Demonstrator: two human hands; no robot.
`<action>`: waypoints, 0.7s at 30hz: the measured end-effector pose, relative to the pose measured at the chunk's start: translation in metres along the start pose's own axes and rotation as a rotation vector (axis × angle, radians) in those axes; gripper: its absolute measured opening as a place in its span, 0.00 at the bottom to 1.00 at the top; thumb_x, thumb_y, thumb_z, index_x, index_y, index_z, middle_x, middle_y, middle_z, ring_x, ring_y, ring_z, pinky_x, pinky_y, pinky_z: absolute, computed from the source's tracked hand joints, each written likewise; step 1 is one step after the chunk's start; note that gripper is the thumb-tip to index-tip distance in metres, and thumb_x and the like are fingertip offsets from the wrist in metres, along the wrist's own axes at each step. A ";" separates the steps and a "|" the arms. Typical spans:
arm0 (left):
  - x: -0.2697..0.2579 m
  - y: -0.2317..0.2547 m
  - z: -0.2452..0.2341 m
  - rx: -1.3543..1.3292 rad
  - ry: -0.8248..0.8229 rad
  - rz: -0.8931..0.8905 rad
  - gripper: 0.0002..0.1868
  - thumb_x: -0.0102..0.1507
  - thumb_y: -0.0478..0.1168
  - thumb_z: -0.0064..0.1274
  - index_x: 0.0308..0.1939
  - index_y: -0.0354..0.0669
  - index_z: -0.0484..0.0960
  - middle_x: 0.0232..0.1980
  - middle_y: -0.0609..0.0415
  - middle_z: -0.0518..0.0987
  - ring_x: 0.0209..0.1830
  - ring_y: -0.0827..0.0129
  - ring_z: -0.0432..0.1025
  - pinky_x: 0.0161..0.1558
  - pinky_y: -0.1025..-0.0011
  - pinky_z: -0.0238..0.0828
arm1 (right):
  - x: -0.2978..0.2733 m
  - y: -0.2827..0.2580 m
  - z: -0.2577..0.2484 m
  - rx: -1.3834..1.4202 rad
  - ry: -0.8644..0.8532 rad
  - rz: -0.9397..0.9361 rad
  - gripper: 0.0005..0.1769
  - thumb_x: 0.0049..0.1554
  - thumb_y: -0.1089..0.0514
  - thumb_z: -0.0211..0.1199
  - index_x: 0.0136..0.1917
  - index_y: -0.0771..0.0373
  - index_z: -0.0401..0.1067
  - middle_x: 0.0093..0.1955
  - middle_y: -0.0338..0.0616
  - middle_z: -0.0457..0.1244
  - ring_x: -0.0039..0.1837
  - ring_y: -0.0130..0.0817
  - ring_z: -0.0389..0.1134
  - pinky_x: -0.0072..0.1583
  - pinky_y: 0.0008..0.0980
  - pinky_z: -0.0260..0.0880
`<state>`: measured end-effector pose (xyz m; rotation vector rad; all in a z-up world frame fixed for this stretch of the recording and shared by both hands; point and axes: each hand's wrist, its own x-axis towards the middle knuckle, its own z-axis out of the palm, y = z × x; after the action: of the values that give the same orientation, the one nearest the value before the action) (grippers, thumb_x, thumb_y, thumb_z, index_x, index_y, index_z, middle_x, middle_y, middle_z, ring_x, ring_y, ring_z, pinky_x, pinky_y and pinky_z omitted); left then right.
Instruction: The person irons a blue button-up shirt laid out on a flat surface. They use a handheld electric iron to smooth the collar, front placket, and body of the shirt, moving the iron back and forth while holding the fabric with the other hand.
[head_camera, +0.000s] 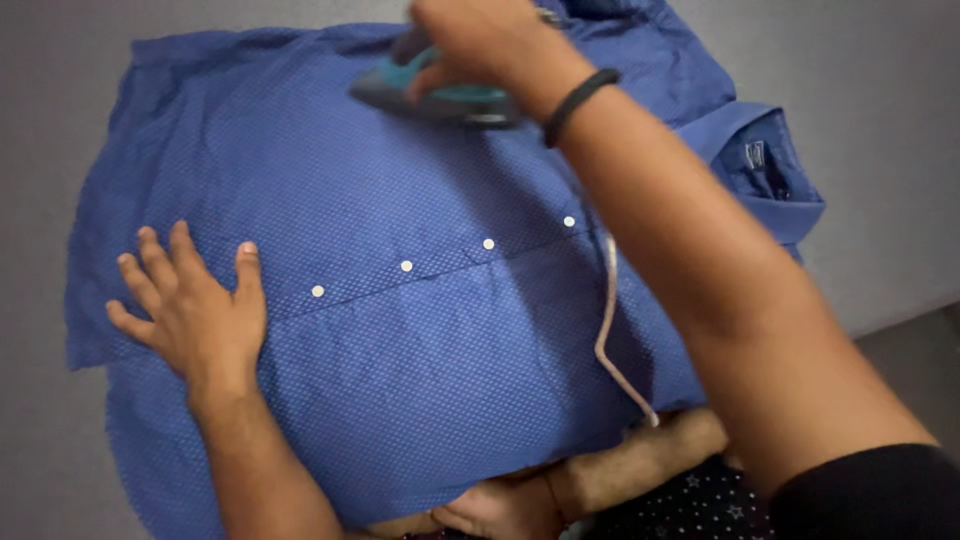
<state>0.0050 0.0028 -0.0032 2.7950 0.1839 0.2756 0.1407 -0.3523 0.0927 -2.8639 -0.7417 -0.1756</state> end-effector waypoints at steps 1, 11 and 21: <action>0.000 -0.002 0.000 -0.001 0.004 0.000 0.40 0.69 0.60 0.47 0.77 0.38 0.64 0.81 0.35 0.55 0.82 0.40 0.42 0.72 0.30 0.26 | -0.010 0.008 -0.002 -0.046 0.018 0.011 0.25 0.47 0.41 0.79 0.55 0.53 0.83 0.48 0.46 0.72 0.46 0.47 0.74 0.46 0.46 0.72; 0.002 -0.010 0.011 0.012 0.028 0.012 0.40 0.69 0.61 0.48 0.77 0.37 0.65 0.81 0.34 0.55 0.82 0.38 0.42 0.71 0.29 0.26 | -0.075 0.065 -0.015 -0.100 0.160 0.071 0.25 0.49 0.42 0.79 0.51 0.61 0.81 0.48 0.44 0.74 0.45 0.47 0.74 0.46 0.45 0.73; 0.001 -0.003 0.004 0.011 0.034 0.009 0.40 0.69 0.61 0.48 0.76 0.38 0.65 0.81 0.36 0.56 0.82 0.41 0.44 0.72 0.31 0.28 | 0.032 0.000 0.023 -0.079 0.179 -0.013 0.31 0.42 0.37 0.82 0.42 0.65 0.79 0.40 0.57 0.70 0.44 0.55 0.72 0.46 0.50 0.72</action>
<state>0.0065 0.0048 -0.0083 2.8036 0.1806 0.3249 0.1701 -0.3328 0.0752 -2.8682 -0.7336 -0.4665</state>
